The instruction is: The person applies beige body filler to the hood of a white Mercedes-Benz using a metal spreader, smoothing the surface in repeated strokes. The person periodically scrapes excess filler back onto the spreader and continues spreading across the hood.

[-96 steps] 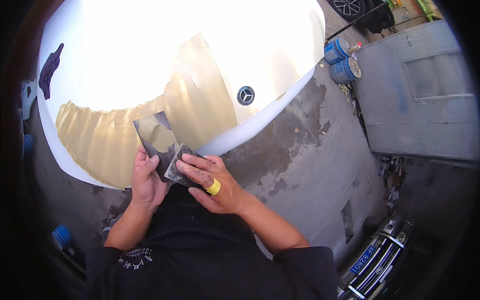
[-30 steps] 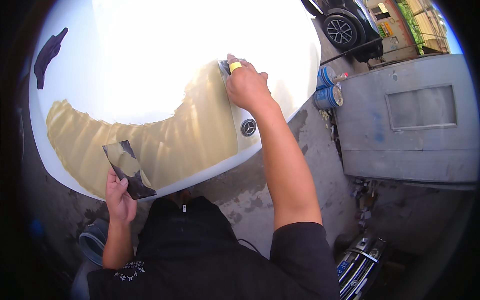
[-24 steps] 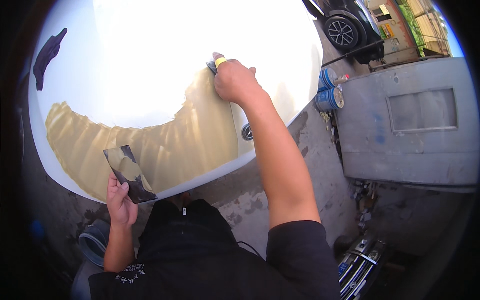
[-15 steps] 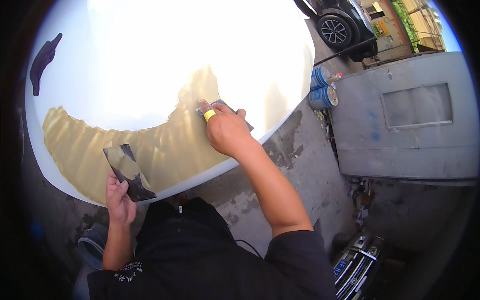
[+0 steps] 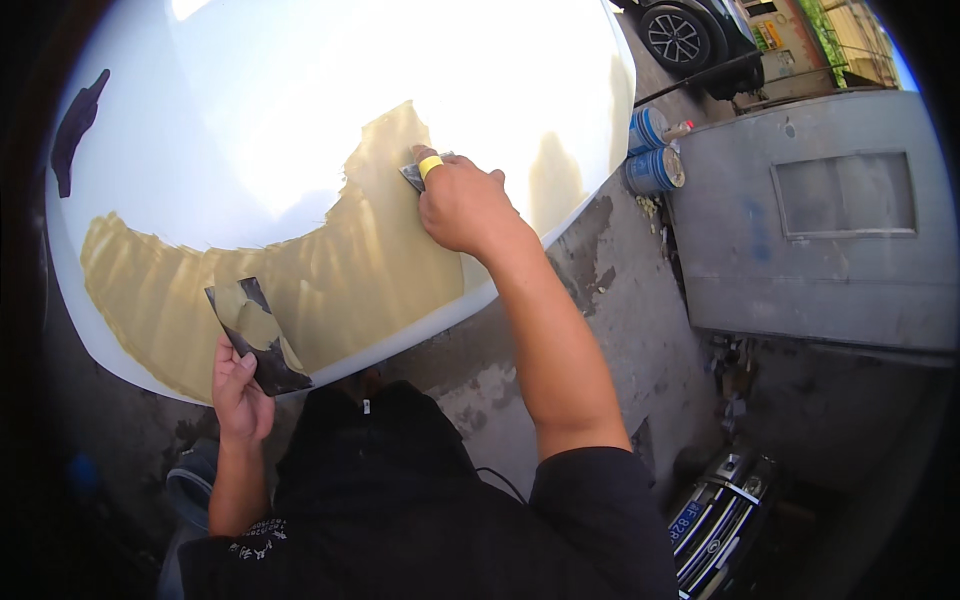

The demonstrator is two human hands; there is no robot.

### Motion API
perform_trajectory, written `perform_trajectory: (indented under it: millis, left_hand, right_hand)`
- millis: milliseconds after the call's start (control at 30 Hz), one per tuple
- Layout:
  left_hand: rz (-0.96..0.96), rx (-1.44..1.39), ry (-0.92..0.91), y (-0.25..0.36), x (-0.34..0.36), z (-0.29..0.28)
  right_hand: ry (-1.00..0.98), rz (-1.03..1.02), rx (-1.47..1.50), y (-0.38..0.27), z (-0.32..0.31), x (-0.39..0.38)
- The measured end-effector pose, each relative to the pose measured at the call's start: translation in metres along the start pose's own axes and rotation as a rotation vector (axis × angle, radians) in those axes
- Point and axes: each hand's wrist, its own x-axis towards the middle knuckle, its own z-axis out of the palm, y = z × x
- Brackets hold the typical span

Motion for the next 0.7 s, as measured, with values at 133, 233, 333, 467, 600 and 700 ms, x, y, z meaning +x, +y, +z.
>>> perform_trajectory:
  millis: [133,233,333,467,600,700]
  left_hand:
    - [-0.039,0.02,-0.029,0.0,0.003,0.0]
    - [-0.063,0.043,-0.071,-0.002,0.005,0.002]
    - [-0.088,0.067,-0.1,-0.004,0.005,0.01]
    - [-0.116,0.112,-0.129,-0.007,0.003,0.014]
    - [-0.142,0.149,-0.11,-0.011,-0.002,0.021]
    - [-0.178,0.143,-0.121,-0.012,-0.005,0.031]
  right_hand:
    - [0.025,0.024,0.082,0.006,0.037,-0.039]
    - [0.045,0.072,0.133,0.006,0.052,-0.062]
    - [0.113,0.061,0.184,0.013,0.076,-0.079]
    - [0.128,0.047,0.196,0.017,0.094,-0.095]
    - [0.159,0.042,0.238,0.023,0.111,-0.109]
    - [0.197,0.041,0.257,0.026,0.122,-0.12]
